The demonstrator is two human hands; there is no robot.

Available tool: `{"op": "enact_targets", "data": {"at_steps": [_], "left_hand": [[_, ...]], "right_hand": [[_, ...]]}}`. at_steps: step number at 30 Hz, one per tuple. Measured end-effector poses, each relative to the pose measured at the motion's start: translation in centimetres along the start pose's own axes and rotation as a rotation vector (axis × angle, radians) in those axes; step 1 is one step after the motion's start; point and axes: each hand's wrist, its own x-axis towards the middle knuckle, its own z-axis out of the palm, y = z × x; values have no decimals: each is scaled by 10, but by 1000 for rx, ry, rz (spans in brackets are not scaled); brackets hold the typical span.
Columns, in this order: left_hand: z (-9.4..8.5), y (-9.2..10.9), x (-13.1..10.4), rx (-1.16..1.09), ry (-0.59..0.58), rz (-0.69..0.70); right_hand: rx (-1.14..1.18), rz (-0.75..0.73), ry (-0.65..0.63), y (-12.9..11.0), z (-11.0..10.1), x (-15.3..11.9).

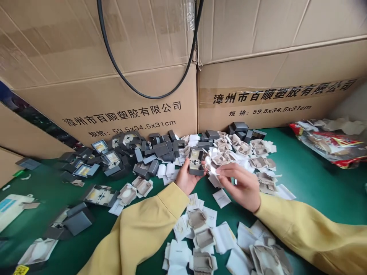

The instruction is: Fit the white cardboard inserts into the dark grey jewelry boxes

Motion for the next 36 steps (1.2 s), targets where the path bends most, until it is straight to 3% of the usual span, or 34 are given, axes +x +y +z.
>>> {"op": "enact_targets", "data": {"at_steps": [3,8,12,18,25,31,36], "left_hand": [[-1,-5,-1,145,-7,31],[-5,-13,-1,374,-65,96],[-10,-14,0,466,-132,93],[-10,-13,-2,596,-207,132],[-10,-13,-2,741,-210,159],[-7,-12,-3,719,-251,129],[-6,-9,-5,565,-305,123]], "right_hand": [[-102,-128,36,13,-1,9],[-347,-247,-247,35,16,4],[-490,-288,-362,37,19,0],[-572,-437,-403,30,14,4],[-585,-536,-396,32,15,5],[-611,-537,-392,33,15,2],[-602,-489,-404,31,16,0]]}}
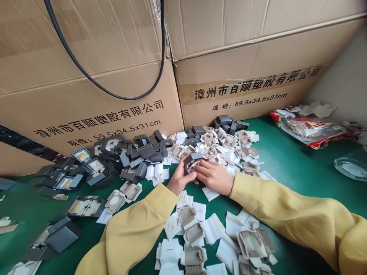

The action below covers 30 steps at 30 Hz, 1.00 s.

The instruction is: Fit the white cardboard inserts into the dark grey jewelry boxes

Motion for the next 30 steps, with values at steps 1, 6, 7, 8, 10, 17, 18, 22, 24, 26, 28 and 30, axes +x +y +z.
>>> {"op": "enact_targets", "data": {"at_steps": [1,6,7,8,10,17,18,22,24,26,28,30], "left_hand": [[0,1,0,-27,15,-3],[6,5,2,-105,170,-47],[8,5,2,-121,194,-47],[9,6,3,-131,217,-46],[10,6,4,-149,274,-35],[6,3,4,-123,291,-69],[5,3,5,-101,293,-71],[5,2,6,-12,359,1],[5,2,6,-9,351,41],[5,2,6,-43,328,8],[4,3,5,-69,347,-72],[4,4,5,-57,377,-112]], "right_hand": [[4,8,-5,0,0,0],[56,20,-44,1,3,-1],[78,16,-44,2,3,-2],[97,21,-34,3,4,-3],[110,50,-25,5,4,-5],[91,101,-154,5,4,-6],[91,105,-163,5,4,-6],[103,126,-161,4,5,-6],[104,137,-160,4,4,-7],[104,138,-164,3,4,-6],[102,129,-172,3,4,-6],[99,120,-181,3,4,-5]]}}
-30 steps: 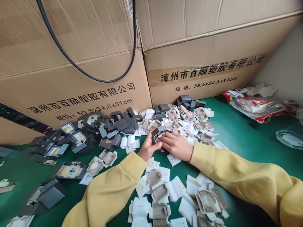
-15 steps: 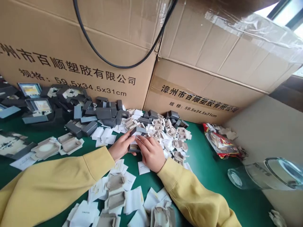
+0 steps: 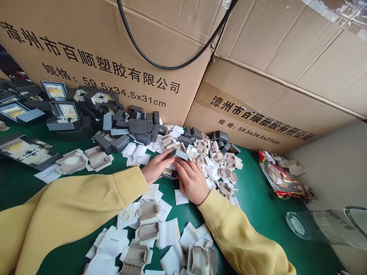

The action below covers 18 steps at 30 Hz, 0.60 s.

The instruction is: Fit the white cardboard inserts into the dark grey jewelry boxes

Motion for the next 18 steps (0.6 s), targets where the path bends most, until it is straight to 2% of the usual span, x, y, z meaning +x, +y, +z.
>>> {"op": "enact_targets", "data": {"at_steps": [6,11,15,18], "left_hand": [[2,0,2,40,-59,203],[1,-3,5,44,-41,248],[1,-1,3,-27,-63,193],[0,2,0,-47,-31,33]], "right_hand": [[-9,-19,5,-1,1,1],[-37,-22,19,-1,1,0],[-23,-28,60,-2,0,0],[8,-31,56,-3,-2,1]]}}
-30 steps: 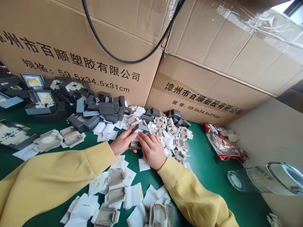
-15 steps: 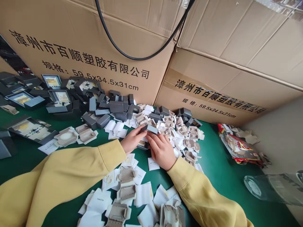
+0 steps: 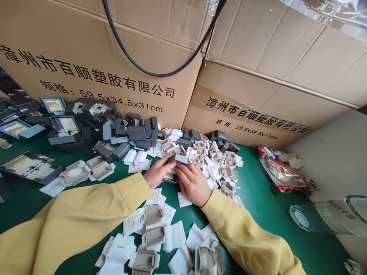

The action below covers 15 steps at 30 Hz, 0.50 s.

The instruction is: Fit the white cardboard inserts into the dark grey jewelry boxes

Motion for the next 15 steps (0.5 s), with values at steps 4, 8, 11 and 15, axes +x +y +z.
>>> {"op": "enact_targets", "data": {"at_steps": [4,8,11,15], "left_hand": [[0,1,-1,16,59,-59],[1,-2,2,41,-16,124],[0,-5,4,98,-22,171],[0,-6,5,127,-29,186]], "right_hand": [[8,20,-42,-1,-3,3],[-11,83,-64,-4,-4,3],[12,112,-64,-6,-3,3],[32,129,-65,-8,-2,3]]}}
